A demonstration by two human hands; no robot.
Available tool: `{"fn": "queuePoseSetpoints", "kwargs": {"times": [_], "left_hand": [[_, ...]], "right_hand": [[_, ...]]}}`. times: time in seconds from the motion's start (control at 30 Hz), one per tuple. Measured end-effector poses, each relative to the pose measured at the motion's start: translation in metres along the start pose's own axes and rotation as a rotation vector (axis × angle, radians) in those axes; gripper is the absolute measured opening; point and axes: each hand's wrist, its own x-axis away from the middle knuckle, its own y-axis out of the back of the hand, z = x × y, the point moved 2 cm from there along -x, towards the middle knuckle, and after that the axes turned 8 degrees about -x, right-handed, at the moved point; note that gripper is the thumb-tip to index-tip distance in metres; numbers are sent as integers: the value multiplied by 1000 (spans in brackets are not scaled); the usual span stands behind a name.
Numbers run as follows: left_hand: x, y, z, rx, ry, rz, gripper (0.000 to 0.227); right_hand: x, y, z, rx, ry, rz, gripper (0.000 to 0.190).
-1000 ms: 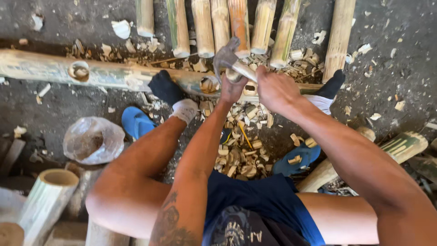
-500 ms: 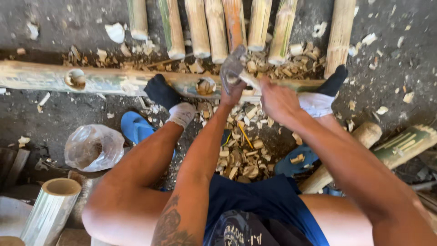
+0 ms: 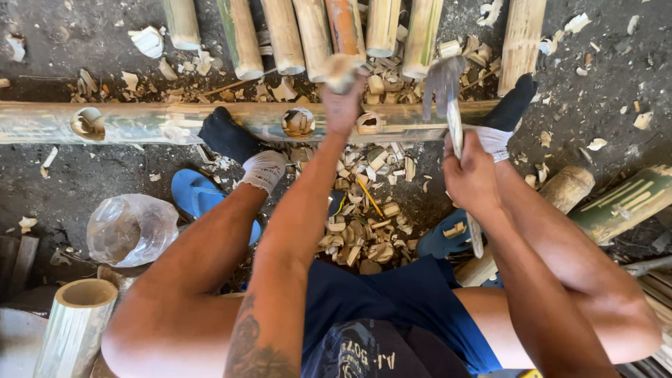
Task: The person sits on the ground and uses a hammer and chisel to carve a hole into a bamboo pole. They measure and mark the bamboo with a tape measure and pencil, then repeatedly strike the chisel to remove material and shape the opening.
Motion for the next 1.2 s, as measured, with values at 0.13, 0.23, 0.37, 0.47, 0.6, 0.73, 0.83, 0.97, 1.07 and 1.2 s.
{"fn": "queuePoseSetpoints", "kwargs": {"times": [0.13,0.23,0.37,0.47,0.6,0.73,0.83,0.97,1.07,1.2], "left_hand": [[-12,-15,-36,-405,-40,509,37],[-18,-31,-59,-580,-4,595,48],[-30,-19,-75,-343,-93,404,50],[-21,14,-58,-360,70,357,36],[-1,43,-39,-70,2,193,26],[11,52,-37,49,-127,62,29],[15,57,-37,37,-112,40,29],[18,59,-36,31,-136,95,28],[19,51,-35,48,-164,254,26],[17,43,-30,-52,-86,-10,21]], "right_hand": [[11,-7,-24,-41,-126,-14,16],[20,-14,-34,-63,-177,-17,17],[24,-11,-35,-88,-162,-23,15],[25,-12,-32,-123,-177,-20,14],[26,-11,-22,-155,-164,-2,14],[28,-11,-14,-164,-206,37,15],[30,-10,-12,-146,-143,23,14],[32,-13,-7,-155,-86,10,13],[28,-8,17,-180,35,-22,12],[9,15,73,-182,126,35,15]]}}
